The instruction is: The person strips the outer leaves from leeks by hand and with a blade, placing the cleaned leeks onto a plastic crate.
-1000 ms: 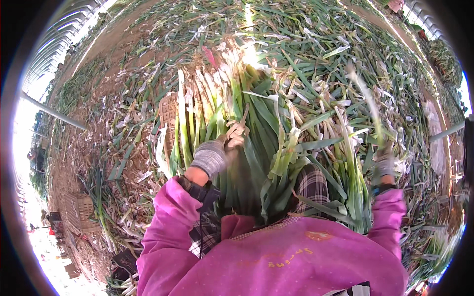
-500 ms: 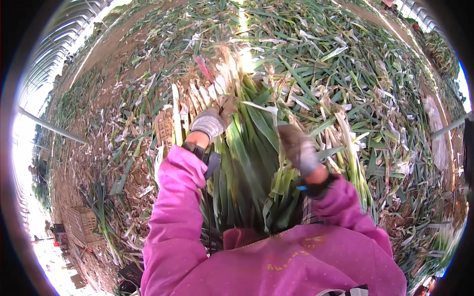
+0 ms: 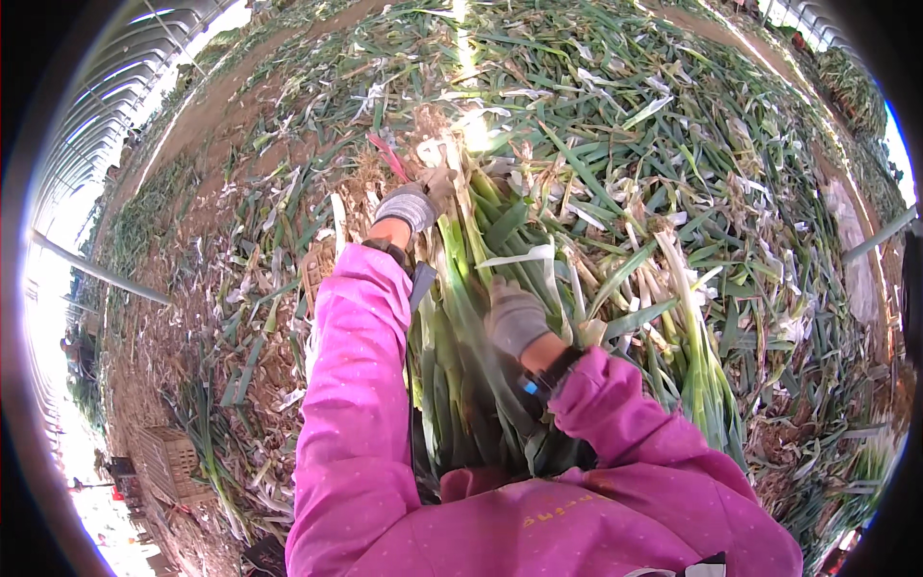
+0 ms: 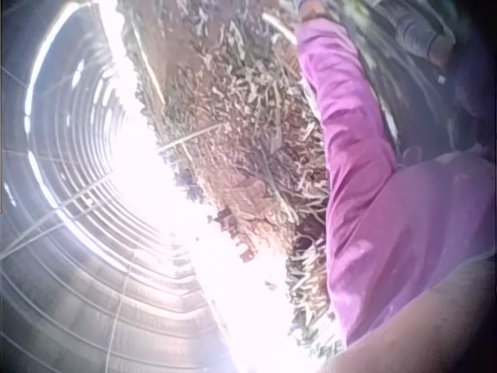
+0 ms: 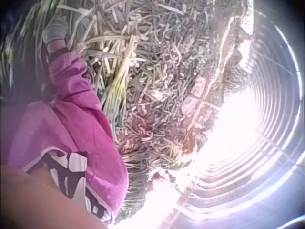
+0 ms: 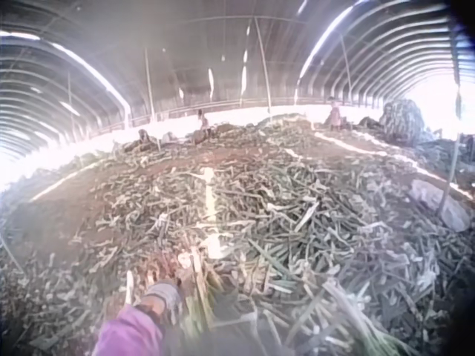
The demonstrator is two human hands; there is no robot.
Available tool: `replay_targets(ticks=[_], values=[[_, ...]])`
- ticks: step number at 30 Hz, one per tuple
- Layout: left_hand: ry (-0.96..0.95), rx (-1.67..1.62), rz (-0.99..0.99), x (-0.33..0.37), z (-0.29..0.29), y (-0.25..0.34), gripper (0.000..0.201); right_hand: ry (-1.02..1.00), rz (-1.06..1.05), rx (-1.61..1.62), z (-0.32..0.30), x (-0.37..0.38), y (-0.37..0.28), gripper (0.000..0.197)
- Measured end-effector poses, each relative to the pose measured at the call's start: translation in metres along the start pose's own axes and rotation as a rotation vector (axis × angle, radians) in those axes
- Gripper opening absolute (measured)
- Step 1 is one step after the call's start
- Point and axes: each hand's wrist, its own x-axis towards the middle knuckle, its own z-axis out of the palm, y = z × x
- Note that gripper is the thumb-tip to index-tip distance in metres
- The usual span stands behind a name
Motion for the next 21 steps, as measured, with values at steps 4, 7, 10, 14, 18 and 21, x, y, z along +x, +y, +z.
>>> replay_targets(ticks=[4, 7, 10, 14, 18, 21], values=[[-0.058, 0.113, 0.046, -0.007, -0.008, 0.011, 0.041, -0.089, -0.022, -0.013, -0.004, -0.033, 0.006, 0.038], [-0.018, 0.067, 0.044, -0.024, -0.006, 0.02, 0.042, -0.167, 0.012, 0.05, -0.012, -0.05, 0.011, 0.042], [0.131, 0.061, -0.14, -0.026, 0.023, -0.031, 0.048, -0.139, -0.077, 0.085, -0.013, -0.07, -0.001, 0.041], [-0.163, 0.037, -0.123, -0.091, 0.021, 0.013, 0.051, -0.149, -0.024, 0.146, -0.001, -0.068, 0.035, 0.047], [-0.276, 0.025, -0.08, -0.207, 0.016, 0.03, 0.057, -0.037, -0.044, 0.336, 0.009, -0.068, 0.049, 0.057], [-0.285, -0.035, 0.039, -0.274, 0.028, 0.029, 0.06, -0.381, 0.063, 0.579, -0.024, -0.064, 0.039, 0.065]])
